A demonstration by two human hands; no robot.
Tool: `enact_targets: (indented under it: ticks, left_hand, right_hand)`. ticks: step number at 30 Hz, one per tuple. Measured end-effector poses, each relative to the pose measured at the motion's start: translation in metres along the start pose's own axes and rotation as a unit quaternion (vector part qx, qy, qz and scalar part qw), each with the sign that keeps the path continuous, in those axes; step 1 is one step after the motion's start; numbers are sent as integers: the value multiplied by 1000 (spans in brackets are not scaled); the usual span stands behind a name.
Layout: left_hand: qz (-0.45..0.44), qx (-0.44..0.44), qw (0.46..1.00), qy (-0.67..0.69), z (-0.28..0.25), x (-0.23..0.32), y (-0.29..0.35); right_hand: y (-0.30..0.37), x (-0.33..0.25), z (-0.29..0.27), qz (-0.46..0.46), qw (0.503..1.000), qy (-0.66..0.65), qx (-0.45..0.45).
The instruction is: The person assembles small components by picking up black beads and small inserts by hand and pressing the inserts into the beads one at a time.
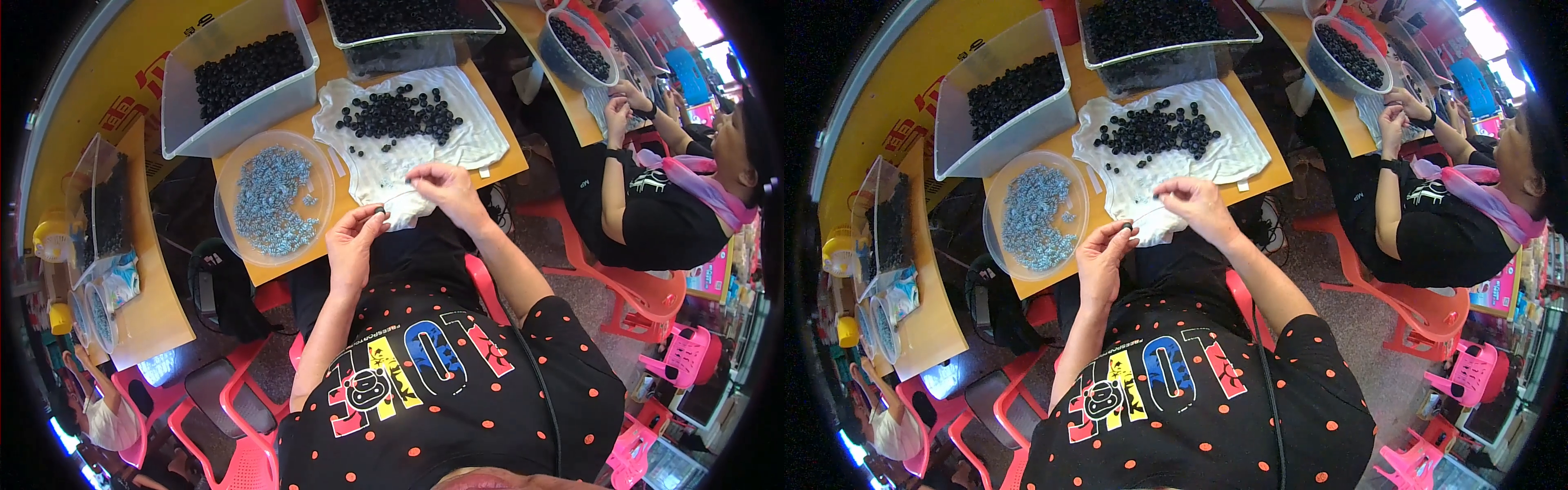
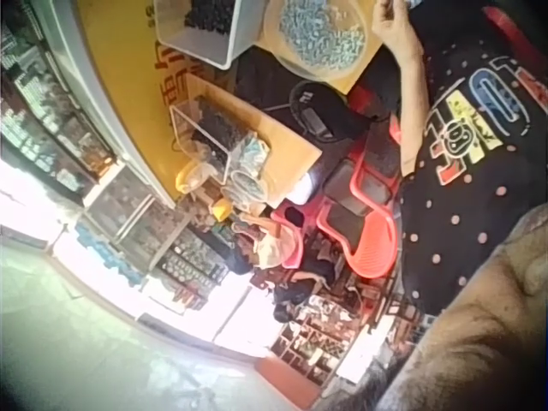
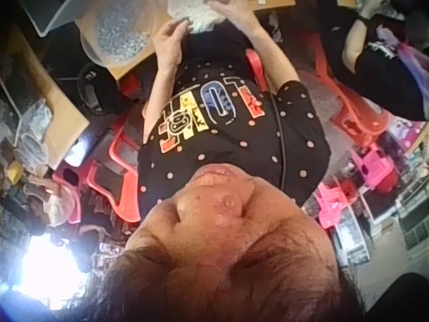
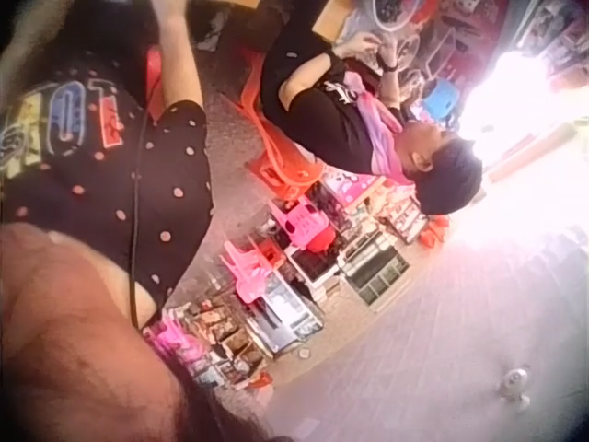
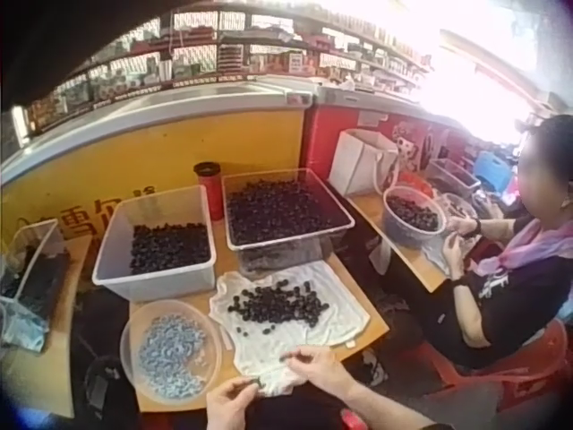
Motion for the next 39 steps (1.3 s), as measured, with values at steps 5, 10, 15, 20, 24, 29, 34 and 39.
enact_targets:
  ticks: [5, 10, 15, 20, 24, 29, 34, 39]
  left_hand:
    - [-130, -12, 984, 119, -8, -2, -5]
    - [-147, -11, 976, 160, -20, -5, -10]
    - [-173, -19, 969, 175, -16, -2, -10]
    - [-174, -40, 968, 175, -14, 4, -9]
    - [-176, -34, 967, 178, -16, 6, -9]
    - [-149, -32, 973, 176, -11, 5, -9]
    - [-143, -18, 974, 174, -9, 2, -10]
    - [-130, 5, 974, 187, -10, -3, -10]
  right_hand:
    - [-37, 12, 0, -333, 896, 279, 89]
    - [-33, -3, 18, -353, 877, 314, 89]
    - [-42, 7, 35, -410, 840, 354, 36]
    - [-40, 1, 35, -410, 848, 335, 18]
    - [-18, -25, 34, -225, 967, 115, -27]
    - [12, -54, 39, -194, 979, 9, -69]
    - [13, -56, 39, -314, 944, 92, -35]
    - [21, -56, 43, -333, 934, 121, -42]
Point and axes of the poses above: each hand's wrist, its own y-axis away from the middle knuckle, its own z-axis out of the palm, x = y × z, the point moved 3 cm from there along -y, towards the middle knuckle, and after that the axes turned 12 degrees about x, right-handed, at the moved point
